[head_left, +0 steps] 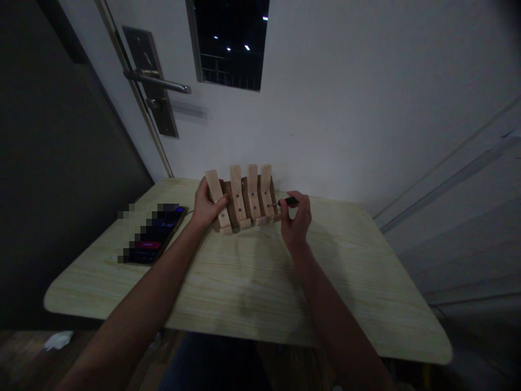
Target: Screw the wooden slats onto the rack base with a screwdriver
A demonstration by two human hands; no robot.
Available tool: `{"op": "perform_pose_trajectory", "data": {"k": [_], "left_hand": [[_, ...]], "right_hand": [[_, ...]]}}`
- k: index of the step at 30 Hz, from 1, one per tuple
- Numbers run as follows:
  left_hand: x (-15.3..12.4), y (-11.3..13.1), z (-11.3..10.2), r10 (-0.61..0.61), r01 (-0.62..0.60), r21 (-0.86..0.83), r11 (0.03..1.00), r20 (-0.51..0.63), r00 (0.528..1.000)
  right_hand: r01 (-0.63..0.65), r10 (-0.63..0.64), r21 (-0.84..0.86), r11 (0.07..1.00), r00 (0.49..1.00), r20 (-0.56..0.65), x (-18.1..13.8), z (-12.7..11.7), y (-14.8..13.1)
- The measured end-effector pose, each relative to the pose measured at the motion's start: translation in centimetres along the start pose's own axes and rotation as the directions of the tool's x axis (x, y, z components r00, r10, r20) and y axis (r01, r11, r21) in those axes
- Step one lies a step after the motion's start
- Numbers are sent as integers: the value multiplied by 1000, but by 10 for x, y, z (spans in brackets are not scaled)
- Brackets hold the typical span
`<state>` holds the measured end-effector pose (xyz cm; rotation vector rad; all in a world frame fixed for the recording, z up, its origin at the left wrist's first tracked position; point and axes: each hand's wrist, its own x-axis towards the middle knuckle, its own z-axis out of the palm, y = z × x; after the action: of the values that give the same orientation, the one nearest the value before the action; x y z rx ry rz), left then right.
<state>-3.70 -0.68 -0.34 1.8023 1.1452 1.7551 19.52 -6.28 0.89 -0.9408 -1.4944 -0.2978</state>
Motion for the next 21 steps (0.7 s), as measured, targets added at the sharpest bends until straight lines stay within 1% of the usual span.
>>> {"op": "perform_pose_trajectory", "data": {"k": [3, 5, 9, 11, 14, 19, 21], "left_hand": [[1, 1, 1, 4, -4, 3, 1000, -5, 1000], [1, 1, 1, 9, -9, 10, 1000, -5, 1000], [2, 0, 0, 23, -23, 9, 1000, -3, 1000], [1, -2, 0, 27, -27, 2, 1000, 0, 1000], [-1, -4, 1, 16, -16, -7, 1000, -3, 1000], [-1, -4, 1, 1, -1, -9, 1000, -9, 1000], [0, -3, 1, -3, 3, -6, 1000, -3, 1000]], "right_hand": [[-28, 26, 42, 999, 998, 56, -3, -1, 0], [-42, 38, 60, 997, 997, 71, -5, 1, 0], [-32, 32, 33, 999, 999, -24, -5, 5, 0], [-27, 27, 6, 1000, 999, -37, -4, 5, 1], [-27, 27, -8, 1000, 1000, 9, -3, 2, 2], [-43, 37, 82, 996, 996, 77, -4, -1, 0], [-48, 41, 77, 996, 994, 97, -5, -1, -1]]}}
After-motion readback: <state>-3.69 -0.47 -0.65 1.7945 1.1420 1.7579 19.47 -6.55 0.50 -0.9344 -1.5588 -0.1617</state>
